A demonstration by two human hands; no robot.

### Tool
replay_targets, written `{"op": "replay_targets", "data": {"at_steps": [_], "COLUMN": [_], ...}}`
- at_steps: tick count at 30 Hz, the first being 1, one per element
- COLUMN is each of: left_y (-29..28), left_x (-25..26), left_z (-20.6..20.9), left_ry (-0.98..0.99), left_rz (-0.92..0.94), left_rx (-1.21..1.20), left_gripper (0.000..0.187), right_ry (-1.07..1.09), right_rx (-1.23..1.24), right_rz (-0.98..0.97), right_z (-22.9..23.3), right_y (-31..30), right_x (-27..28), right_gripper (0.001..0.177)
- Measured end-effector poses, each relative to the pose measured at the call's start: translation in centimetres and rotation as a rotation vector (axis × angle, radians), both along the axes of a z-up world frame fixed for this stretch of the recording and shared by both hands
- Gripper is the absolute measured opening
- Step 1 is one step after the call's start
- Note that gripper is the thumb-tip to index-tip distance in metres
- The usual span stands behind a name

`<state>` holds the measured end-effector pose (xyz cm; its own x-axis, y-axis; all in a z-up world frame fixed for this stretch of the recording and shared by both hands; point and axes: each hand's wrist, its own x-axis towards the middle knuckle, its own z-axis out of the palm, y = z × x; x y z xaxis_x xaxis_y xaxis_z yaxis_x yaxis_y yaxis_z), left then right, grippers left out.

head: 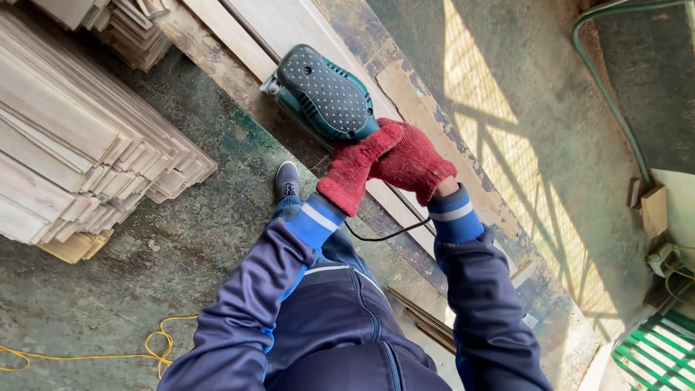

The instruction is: Sanding a piece of wood using a power sander followed by manual sanding with a sanding block.

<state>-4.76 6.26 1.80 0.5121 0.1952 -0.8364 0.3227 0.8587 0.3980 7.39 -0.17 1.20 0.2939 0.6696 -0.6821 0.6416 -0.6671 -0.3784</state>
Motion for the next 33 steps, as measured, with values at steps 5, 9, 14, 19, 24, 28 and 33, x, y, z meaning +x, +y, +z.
{"op": "replay_targets", "data": {"at_steps": [5, 9, 14, 19, 24, 28, 33], "left_y": [-4.4, -9.2, -14.0, -23.9, -32.7, -39.0, -47.0], "left_x": [2.8, 5.5, 7.9, 13.6, 14.6, 15.2, 17.6], "left_z": [-9.9, -13.6, -10.5, -14.3, -9.5, -4.9, -4.6], "left_ry": [-0.011, -0.119, -0.135, -0.124, -0.150, -0.134, -0.171], "left_rz": [0.171, 0.474, 0.376, 0.343, 0.295, 0.273, 0.035], "left_rx": [-0.028, -0.191, -0.190, -0.176, -0.199, -0.061, 0.050], "left_gripper": [0.084, 0.090, 0.107, 0.116, 0.112, 0.109, 0.103], "right_ry": [-0.043, 0.040, -0.010, -0.024, -0.083, -0.174, -0.019], "right_rx": [-0.070, -0.047, -0.067, -0.106, -0.159, -0.233, 0.208], "right_rz": [-0.050, -0.154, -0.179, -0.281, -0.332, -0.263, -0.072], "right_z": [-0.3, 4.3, 3.8, 6.1, 6.5, 6.6, 1.3], "right_y": [-1.3, -3.0, -10.1, -18.6, -27.4, -33.5, -46.7], "right_x": [-0.5, -1.3, 1.5, 3.6, 6.2, 7.9, 14.6], "right_gripper": [0.045, 0.035, 0.025, 0.022, 0.021, 0.015, 0.047]}}
